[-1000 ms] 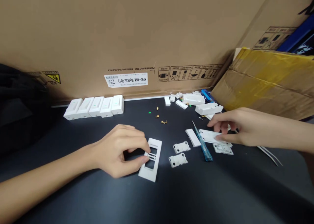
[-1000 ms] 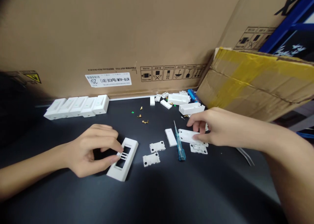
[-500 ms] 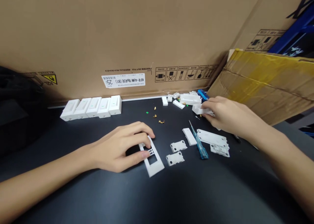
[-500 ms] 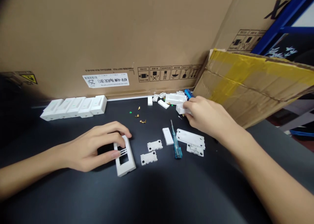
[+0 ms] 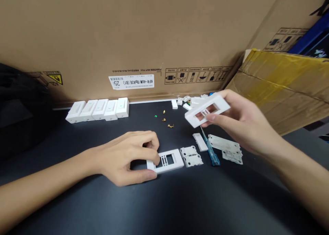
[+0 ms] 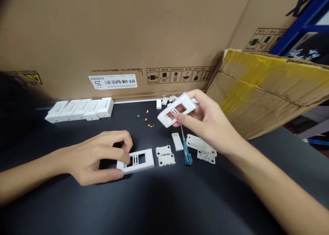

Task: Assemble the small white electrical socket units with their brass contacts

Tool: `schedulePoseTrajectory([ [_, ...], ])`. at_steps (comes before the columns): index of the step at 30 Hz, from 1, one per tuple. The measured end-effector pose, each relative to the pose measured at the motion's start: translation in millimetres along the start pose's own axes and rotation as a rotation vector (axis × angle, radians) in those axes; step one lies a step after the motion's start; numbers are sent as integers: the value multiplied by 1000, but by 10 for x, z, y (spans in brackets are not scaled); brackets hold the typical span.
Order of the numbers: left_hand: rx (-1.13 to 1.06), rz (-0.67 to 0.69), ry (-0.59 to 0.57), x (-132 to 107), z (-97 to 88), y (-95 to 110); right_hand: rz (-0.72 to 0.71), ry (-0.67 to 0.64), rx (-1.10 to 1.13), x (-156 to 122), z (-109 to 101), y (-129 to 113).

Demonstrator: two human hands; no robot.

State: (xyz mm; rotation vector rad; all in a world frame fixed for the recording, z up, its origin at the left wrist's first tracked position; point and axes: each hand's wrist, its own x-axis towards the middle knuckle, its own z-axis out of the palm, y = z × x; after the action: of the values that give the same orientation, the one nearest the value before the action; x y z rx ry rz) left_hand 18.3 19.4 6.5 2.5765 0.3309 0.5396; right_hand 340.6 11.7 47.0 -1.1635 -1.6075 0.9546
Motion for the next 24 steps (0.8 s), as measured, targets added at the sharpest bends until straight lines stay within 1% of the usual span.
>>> schedulePoseTrajectory([
  [2, -6, 14, -9, 5, -6, -5, 70, -64, 152, -2, 85, 78],
  [3, -17, 31, -9, 6, -8, -9, 101, -102, 187, -5, 124, 108],
  [6, -95, 71, -3, -4, -12, -16, 159, -195, 188, -32, 223, 135],
  [8, -154, 46, -2, -23, -11, -16, 170, -211, 191, -66, 280, 113],
  [10, -178, -20, 8, -44, 1, -25, 144, -218, 227, -102, 337, 86],
  [12, -154, -67, 80, -59, 30, -55, 110, -261, 263, -133, 399, 75],
  [15, -78, -78, 280, -60, 90, -127, 106, -361, 283, -169, 498, 86],
  [16, -65, -95, 313, -56, 105, -146, 113, -393, 278, -180, 527, 90],
  [17, -57, -120, 315, -50, 114, -157, 112, -416, 265, -190, 549, 92],
  [18, -48, -153, 288, -43, 116, -159, 105, -437, 239, -200, 563, 88],
  [21, -19, -255, 169, -21, 88, -124, 47, -494, 69, -224, 540, 41],
  [22, -10, -279, 153, -14, 74, -107, 26, -512, -5, -228, 511, 18],
  [24, 3, -313, 161, -3, 51, -80, -42, -525, -177, -230, 427, -23],
])
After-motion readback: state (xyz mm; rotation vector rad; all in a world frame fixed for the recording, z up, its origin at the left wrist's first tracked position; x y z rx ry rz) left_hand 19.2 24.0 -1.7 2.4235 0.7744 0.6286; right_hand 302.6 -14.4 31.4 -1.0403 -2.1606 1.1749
